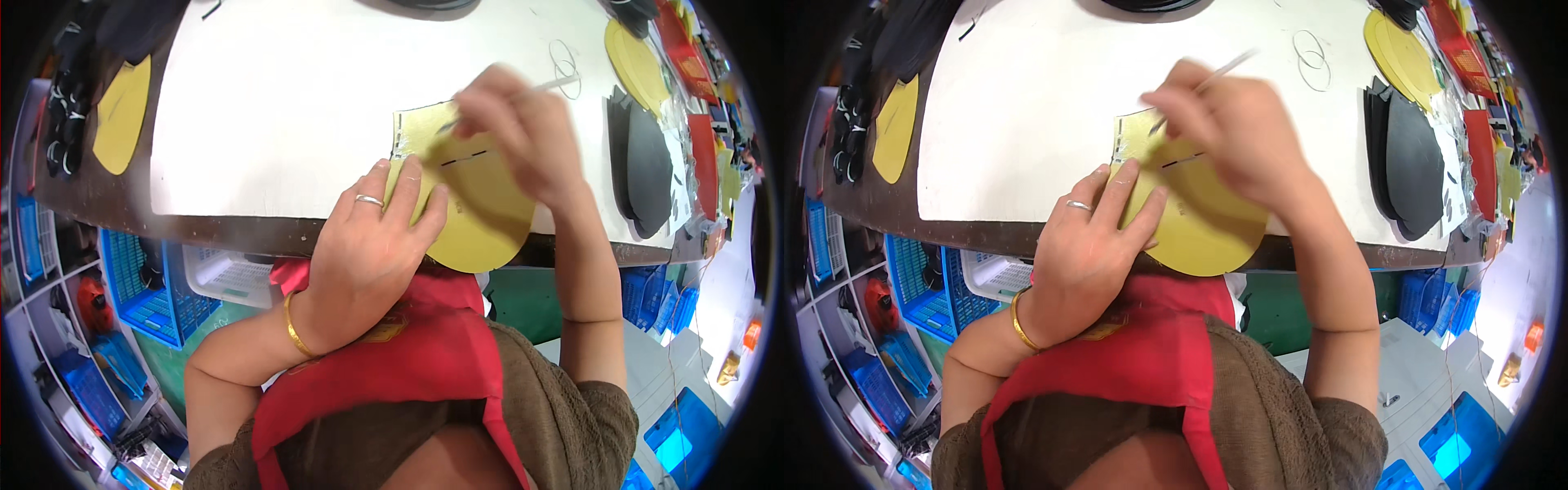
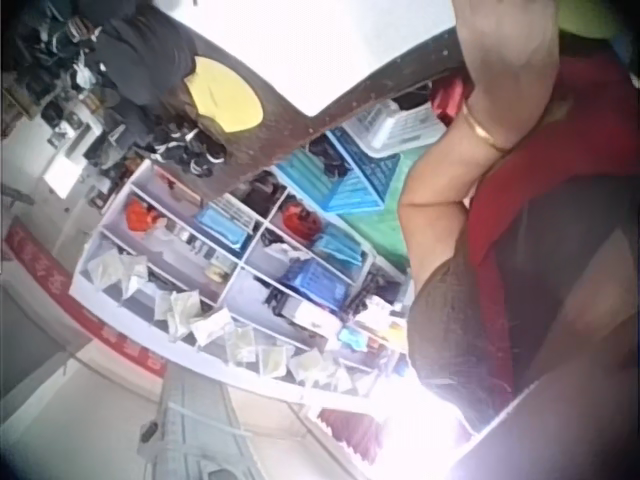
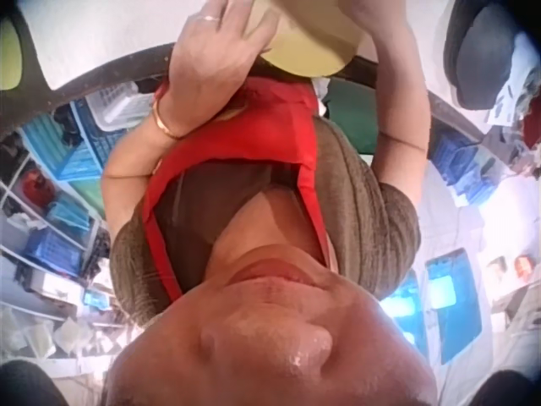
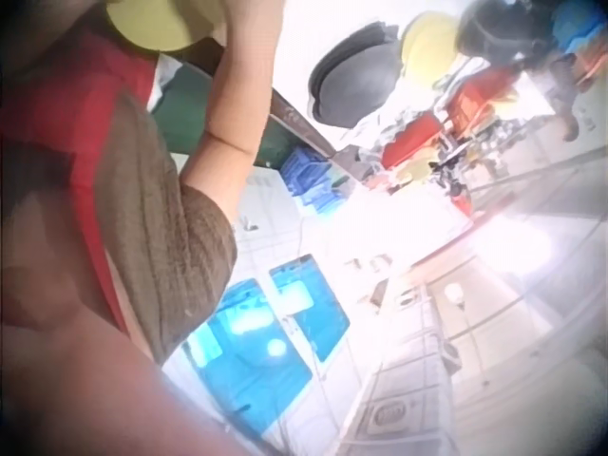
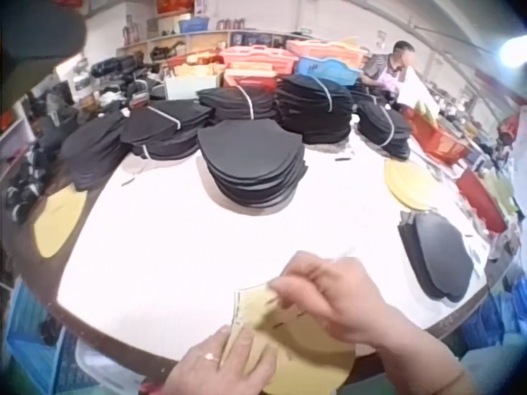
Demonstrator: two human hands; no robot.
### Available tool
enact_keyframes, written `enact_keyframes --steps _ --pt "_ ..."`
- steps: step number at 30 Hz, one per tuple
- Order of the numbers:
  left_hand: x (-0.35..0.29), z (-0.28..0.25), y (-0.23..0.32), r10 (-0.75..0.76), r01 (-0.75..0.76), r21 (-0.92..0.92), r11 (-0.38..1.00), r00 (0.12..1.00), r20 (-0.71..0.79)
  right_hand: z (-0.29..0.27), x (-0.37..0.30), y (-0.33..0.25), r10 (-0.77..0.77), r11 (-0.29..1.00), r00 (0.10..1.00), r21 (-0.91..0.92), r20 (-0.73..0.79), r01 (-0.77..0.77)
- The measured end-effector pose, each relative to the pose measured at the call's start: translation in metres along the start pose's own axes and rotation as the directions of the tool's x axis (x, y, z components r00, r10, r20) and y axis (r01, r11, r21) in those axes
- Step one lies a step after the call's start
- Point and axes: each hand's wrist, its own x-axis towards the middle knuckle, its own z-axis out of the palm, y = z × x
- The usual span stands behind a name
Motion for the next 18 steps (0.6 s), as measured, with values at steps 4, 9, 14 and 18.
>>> enact_keyframes --steps 4,9,14,18 --pt "0.006 -0.008 -0.002 0.012 -0.01 -0.022 1.0 0.999 0.051 -0.027 0.002 0.042 0.073 0.98 0.987 0.194 -0.142 -0.045" --pt "0.017 -0.016 0.0 0.021 -0.021 -0.001 1.0 0.988 0.152 -0.022 -0.004 0.051 0.042 0.991 0.991 0.13 -0.124 -0.026" --pt "0.023 -0.021 0.003 0.026 -0.035 0.036 0.999 0.975 0.222 -0.025 -0.017 0.051 -0.135 0.888 0.979 -0.457 -0.152 0.052" --pt "0.028 -0.023 0.005 -0.016 0.014 0.009 1.0 0.965 0.262 -0.04 -0.028 0.052 -0.145 0.978 0.952 -0.186 -0.268 0.097"
